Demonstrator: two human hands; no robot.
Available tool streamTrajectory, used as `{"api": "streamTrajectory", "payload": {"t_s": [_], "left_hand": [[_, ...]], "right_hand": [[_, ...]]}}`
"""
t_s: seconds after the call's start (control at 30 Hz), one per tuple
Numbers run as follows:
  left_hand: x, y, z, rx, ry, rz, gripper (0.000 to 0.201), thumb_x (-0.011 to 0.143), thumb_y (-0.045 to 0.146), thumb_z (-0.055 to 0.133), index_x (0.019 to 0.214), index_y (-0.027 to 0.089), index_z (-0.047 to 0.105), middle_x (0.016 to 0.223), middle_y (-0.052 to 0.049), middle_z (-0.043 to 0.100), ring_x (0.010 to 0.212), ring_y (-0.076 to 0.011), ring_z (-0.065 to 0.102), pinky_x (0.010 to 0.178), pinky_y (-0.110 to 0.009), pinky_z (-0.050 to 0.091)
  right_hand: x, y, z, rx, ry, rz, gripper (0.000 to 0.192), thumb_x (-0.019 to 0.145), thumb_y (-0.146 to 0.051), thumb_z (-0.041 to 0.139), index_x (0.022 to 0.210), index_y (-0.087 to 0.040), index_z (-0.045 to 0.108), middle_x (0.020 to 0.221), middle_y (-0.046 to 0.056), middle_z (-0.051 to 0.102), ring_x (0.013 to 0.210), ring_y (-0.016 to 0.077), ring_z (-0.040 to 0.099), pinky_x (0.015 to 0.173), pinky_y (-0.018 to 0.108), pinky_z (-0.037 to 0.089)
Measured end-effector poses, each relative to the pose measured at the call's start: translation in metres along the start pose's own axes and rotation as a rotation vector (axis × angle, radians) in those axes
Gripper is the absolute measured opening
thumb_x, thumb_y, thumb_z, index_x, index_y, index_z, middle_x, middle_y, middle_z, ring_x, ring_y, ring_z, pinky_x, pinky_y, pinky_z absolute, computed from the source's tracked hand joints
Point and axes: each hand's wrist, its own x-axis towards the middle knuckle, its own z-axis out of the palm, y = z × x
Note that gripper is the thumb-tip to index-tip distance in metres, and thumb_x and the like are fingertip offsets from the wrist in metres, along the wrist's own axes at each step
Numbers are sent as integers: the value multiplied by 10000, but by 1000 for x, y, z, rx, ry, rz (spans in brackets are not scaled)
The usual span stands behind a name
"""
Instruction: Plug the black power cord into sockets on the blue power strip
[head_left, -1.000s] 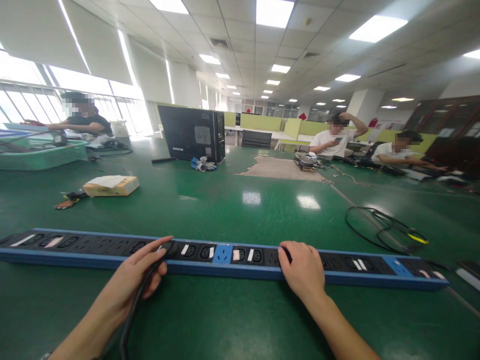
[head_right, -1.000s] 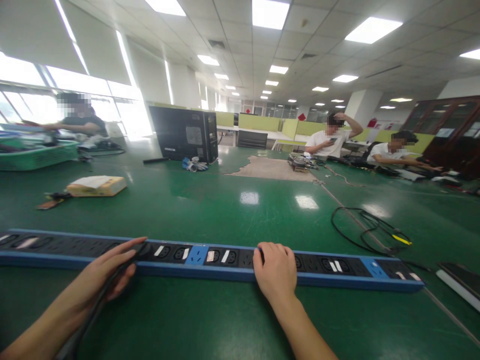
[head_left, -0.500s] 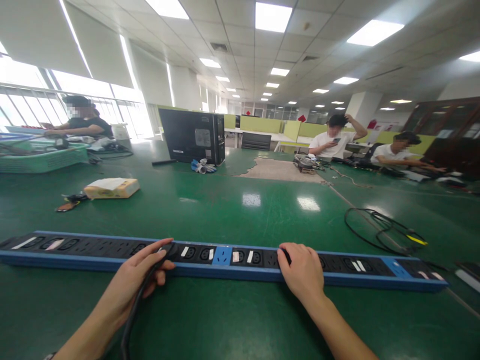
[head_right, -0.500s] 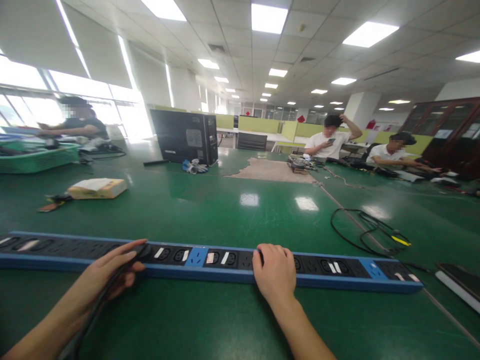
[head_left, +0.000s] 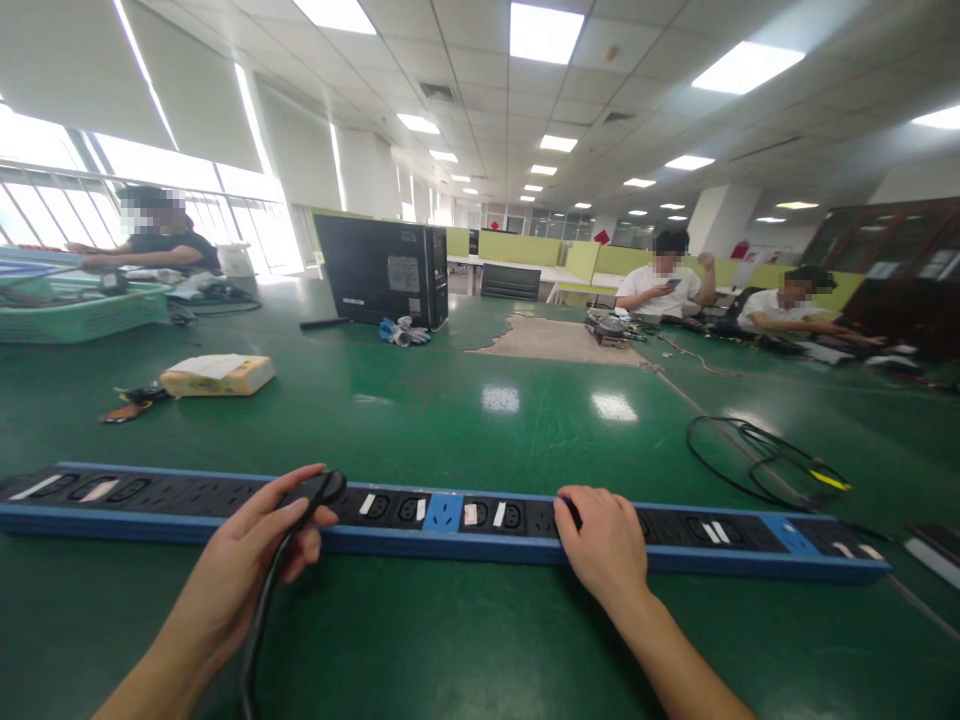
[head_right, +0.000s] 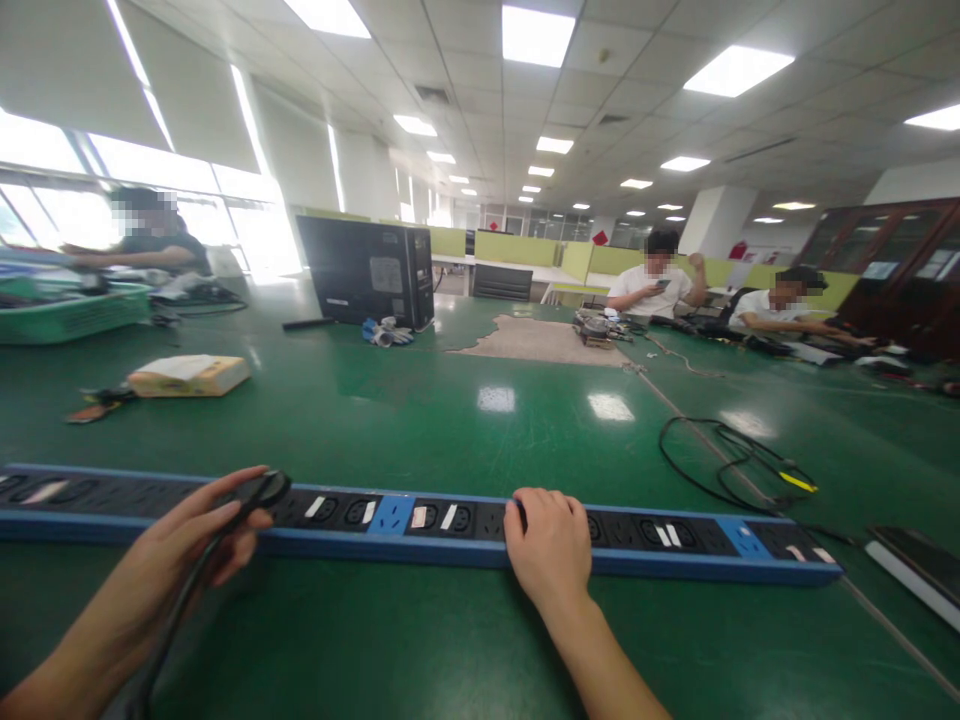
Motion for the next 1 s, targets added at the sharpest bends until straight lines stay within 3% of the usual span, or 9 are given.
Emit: {"api": "streamTrajectory", "payload": {"t_s": [0.33,0.6,1.0], "left_hand": [[-1,-2,0,57,1,-119,742,594,453,771,1244,186,533,549,43,574,446,-113,478,372,-175,351],[-3,-1,3,152,24,-57,755,597,504,757,1235,153,560,538,45,552,471,-109,473,416,-183,366],[-2,-5,6,232,22,-93,706,650,505,699,1251,171,541,444,80,457,391,-107,414,364,-175,275]], "right_hand": [[-1,0,0,10,-2,0,249,913,-290,434,934,-224,673,947,23,711,924,186,588,882,339,312],[0,0,-1,4,4,2,243,911,-291,439,929,-228,673,952,18,711,927,180,592,883,337,314],[-1,1,1,-15,4,9,247,908,-300,444,953,-228,676,982,21,715,945,189,596,884,343,314]]}}
